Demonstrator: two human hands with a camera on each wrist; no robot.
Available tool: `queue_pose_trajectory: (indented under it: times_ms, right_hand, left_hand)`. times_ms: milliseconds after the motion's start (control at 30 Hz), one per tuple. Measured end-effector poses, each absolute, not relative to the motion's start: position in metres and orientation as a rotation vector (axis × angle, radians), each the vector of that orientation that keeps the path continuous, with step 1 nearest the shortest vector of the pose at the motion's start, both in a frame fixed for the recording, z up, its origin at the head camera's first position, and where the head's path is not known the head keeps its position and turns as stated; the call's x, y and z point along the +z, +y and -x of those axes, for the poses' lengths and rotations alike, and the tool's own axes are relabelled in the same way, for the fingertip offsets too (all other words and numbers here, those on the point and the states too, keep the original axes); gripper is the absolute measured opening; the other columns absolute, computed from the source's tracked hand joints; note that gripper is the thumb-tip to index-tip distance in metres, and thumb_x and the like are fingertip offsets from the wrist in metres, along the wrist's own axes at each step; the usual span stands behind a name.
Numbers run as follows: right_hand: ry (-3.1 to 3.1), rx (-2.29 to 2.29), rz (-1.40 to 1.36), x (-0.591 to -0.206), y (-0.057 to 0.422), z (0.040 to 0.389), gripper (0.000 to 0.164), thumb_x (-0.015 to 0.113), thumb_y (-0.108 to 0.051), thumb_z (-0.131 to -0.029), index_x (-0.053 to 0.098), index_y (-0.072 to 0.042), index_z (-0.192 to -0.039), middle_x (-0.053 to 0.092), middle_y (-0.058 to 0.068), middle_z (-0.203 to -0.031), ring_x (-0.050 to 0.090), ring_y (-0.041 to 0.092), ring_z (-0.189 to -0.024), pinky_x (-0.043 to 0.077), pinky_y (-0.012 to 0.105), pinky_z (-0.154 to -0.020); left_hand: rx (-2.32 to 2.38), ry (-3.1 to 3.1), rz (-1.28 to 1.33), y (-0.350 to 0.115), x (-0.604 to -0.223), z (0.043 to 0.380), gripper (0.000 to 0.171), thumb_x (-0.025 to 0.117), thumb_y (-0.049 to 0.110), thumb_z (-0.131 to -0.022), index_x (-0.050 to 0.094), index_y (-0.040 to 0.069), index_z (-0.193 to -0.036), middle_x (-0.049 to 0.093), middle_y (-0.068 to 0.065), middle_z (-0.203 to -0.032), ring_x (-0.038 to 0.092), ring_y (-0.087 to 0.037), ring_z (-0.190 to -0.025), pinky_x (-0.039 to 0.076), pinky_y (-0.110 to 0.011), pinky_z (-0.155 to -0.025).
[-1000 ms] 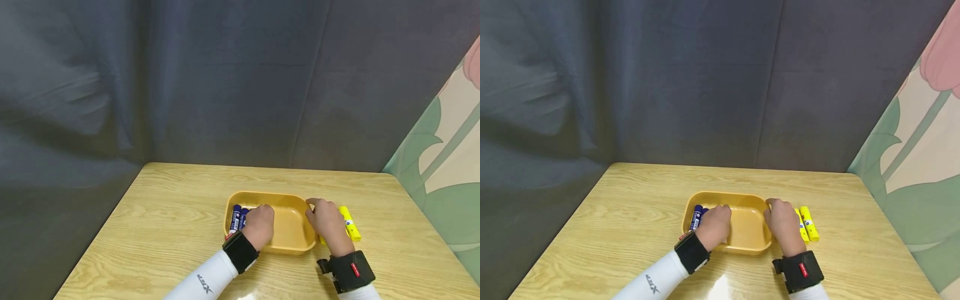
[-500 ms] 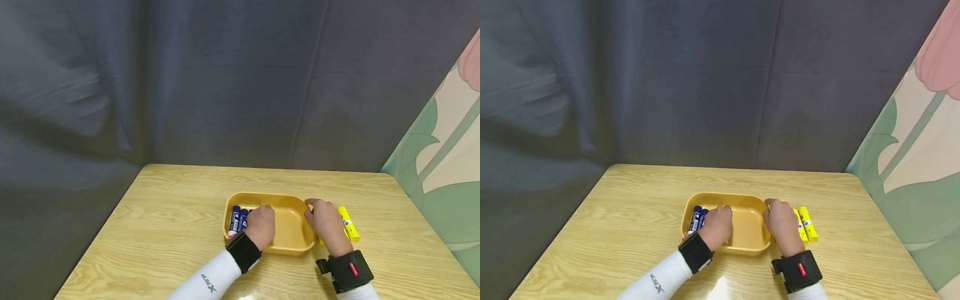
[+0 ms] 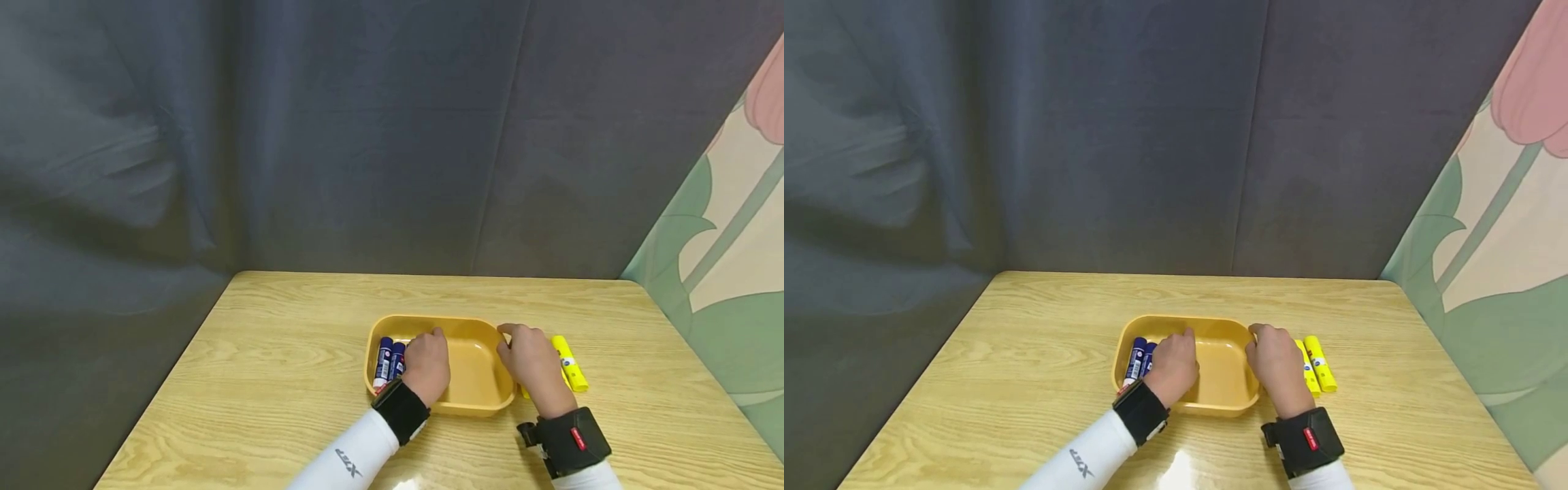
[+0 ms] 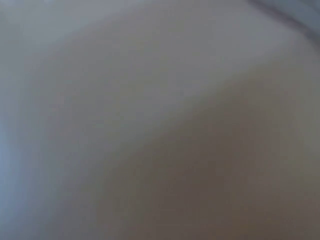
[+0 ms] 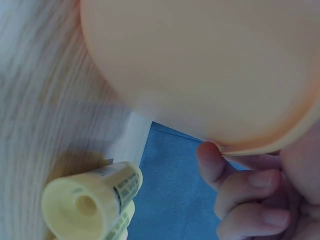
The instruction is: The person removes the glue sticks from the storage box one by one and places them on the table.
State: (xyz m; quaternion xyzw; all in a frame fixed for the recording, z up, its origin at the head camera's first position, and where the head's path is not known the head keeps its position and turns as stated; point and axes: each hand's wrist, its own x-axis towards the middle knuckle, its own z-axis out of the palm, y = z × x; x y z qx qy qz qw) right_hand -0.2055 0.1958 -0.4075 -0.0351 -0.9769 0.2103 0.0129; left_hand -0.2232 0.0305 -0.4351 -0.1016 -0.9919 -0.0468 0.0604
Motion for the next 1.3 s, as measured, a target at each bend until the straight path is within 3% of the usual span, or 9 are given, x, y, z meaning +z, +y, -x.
queue_pose_trajectory:
  times_ms: [267, 1300]
  right_hand:
    - [-3.023, 0.668, 0.103, -0.41, 0.196, 0.205, 0.039, 0.059, -0.006, -0.092, 0.062, 0.008, -0.128, 0.051, 0.005, -0.064, 0.047, 0.017, -0.051, 0.037, 0.029, -0.048]
    - [-3.027, 0.649, 0.097, -0.412, 0.207, 0.202, 0.04, 0.059, -0.006, -0.092, 0.06, 0.01, -0.129, 0.054, 0.008, -0.069, 0.047, 0.018, -0.052, 0.039, 0.03, -0.048]
  left_hand:
    - [-0.185, -3.013, 0.297, 0.033, -0.436, 0.226, 0.019, 0.073, 0.013, -0.086, 0.059, 0.011, -0.098, 0.069, -0.01, -0.084, 0.068, -0.021, -0.076, 0.054, -0.033, -0.059]
    - [-0.472, -2.916, 0.362, 0.032, -0.44, 0.22, 0.031, 0.072, 0.012, -0.086, 0.05, 0.014, -0.108, 0.058, -0.012, -0.075, 0.058, -0.022, -0.058, 0.042, -0.033, -0.046]
